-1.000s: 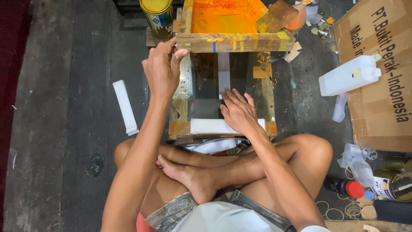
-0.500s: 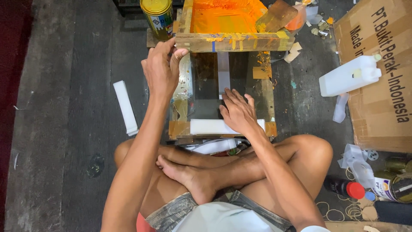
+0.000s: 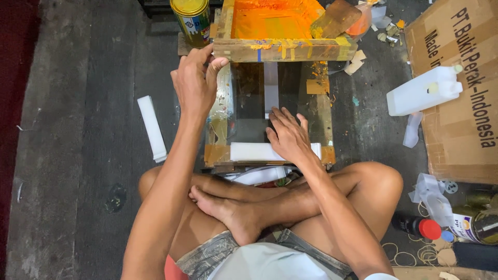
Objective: The person is performing manual screen printing by spreading orange ink with a squeegee and handling white labels.
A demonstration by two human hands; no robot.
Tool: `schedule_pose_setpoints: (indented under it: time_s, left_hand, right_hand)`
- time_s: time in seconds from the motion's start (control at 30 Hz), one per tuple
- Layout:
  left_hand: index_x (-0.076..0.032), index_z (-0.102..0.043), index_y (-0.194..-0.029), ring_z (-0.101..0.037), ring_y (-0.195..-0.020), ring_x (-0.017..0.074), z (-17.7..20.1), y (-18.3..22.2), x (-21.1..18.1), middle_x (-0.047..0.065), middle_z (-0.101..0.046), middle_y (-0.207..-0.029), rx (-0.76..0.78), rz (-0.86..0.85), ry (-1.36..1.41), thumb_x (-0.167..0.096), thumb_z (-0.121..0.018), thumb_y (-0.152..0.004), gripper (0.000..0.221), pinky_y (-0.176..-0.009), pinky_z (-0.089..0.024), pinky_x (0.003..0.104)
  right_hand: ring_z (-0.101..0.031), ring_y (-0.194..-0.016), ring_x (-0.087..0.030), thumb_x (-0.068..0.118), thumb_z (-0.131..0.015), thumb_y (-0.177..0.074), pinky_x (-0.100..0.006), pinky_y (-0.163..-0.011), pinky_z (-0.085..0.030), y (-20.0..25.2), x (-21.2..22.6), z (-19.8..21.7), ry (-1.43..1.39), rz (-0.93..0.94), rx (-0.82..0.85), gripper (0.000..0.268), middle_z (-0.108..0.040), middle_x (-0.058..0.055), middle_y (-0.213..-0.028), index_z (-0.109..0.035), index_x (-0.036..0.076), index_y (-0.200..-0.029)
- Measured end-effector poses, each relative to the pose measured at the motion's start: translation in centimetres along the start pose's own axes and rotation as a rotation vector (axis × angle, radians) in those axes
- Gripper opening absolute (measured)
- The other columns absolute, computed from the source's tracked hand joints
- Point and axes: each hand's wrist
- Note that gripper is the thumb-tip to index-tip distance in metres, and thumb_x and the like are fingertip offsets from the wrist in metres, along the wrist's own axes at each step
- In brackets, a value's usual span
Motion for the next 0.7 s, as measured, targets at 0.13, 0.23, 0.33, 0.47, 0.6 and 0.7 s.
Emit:
schedule_pose_setpoints:
  time_s: [0.13,0.23,0.33,0.47,0.6,0.7]
  left_hand:
    - [-0.005,-0.077,-0.116,-0.054,-0.074,0.0196,-0.25,0.11,0.08,0.002,-0.063,-0.083,0.007,0.023,-0.008,-0.045,-0.067,-0.097,0.045,-0.068,-0.037,0.035]
    - [-0.004,-0.076,-0.116,-0.056,-0.075,0.0196,-0.12,0.04,-0.01,0.002,-0.064,-0.084,0.016,0.029,-0.021,-0.044,-0.069,-0.097,0.044,-0.068,-0.036,0.035]
    - [-0.003,-0.077,-0.115,-0.056,-0.072,0.0194,0.07,-0.08,-0.15,0.003,-0.065,-0.083,0.005,0.014,-0.005,-0.042,-0.071,-0.096,0.044,-0.065,-0.039,0.034]
    - [0.001,-0.077,-0.113,-0.053,-0.067,0.0189,0.2,-0.28,-0.22,0.005,-0.064,-0.08,-0.011,-0.023,0.029,-0.038,-0.072,-0.096,0.043,-0.059,-0.041,0.033]
    - [0.001,-0.076,-0.114,-0.053,-0.067,0.0188,0.36,-0.28,-0.3,0.006,-0.065,-0.081,-0.008,-0.031,0.03,-0.036,-0.074,-0.096,0.041,-0.059,-0.041,0.032]
    - [-0.003,-0.076,-0.116,-0.055,-0.073,0.0203,0.06,0.01,-0.04,0.004,-0.064,-0.083,0.016,-0.002,-0.034,-0.043,-0.068,-0.098,0.044,-0.066,-0.036,0.035]
  right_hand:
    - [-0.052,-0.137,-0.036,0.022,-0.058,-0.093,-0.056,-0.11,-0.027,-0.01,-0.01,0.0,0.002,0.002,-0.005,0.041,-0.061,-0.014,-0.144,-0.065,0.0,-0.127]
    - [-0.052,-0.137,-0.036,0.022,-0.059,-0.093,-0.056,-0.109,-0.027,0.0,-0.04,-0.1,-0.005,0.009,-0.016,0.04,-0.061,-0.014,-0.144,-0.065,0.0,-0.125]
    - [-0.052,-0.137,-0.036,0.021,-0.06,-0.092,-0.057,-0.109,-0.027,-0.01,-0.04,-0.2,-0.005,0.006,-0.025,0.039,-0.061,-0.015,-0.143,-0.066,0.0,-0.124]
    - [-0.053,-0.137,-0.036,0.022,-0.061,-0.091,-0.058,-0.108,-0.027,0.0,-0.11,-0.43,0.004,0.004,-0.032,0.04,-0.062,-0.015,-0.143,-0.067,-0.001,-0.124]
    - [-0.053,-0.136,-0.037,0.022,-0.062,-0.09,-0.059,-0.107,-0.028,0.01,-0.03,-0.48,0.01,0.016,-0.052,0.041,-0.062,-0.016,-0.142,-0.067,-0.002,-0.123]
    - [-0.052,-0.138,-0.037,0.023,-0.061,-0.091,-0.059,-0.107,-0.026,-0.02,-0.11,-0.57,0.004,0.002,-0.023,0.043,-0.06,-0.017,-0.144,-0.066,-0.002,-0.125]
Point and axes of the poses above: each hand's wrist, its own y-axis away from the middle knuckle, its own z-axis out of the back of the hand, x = y × z
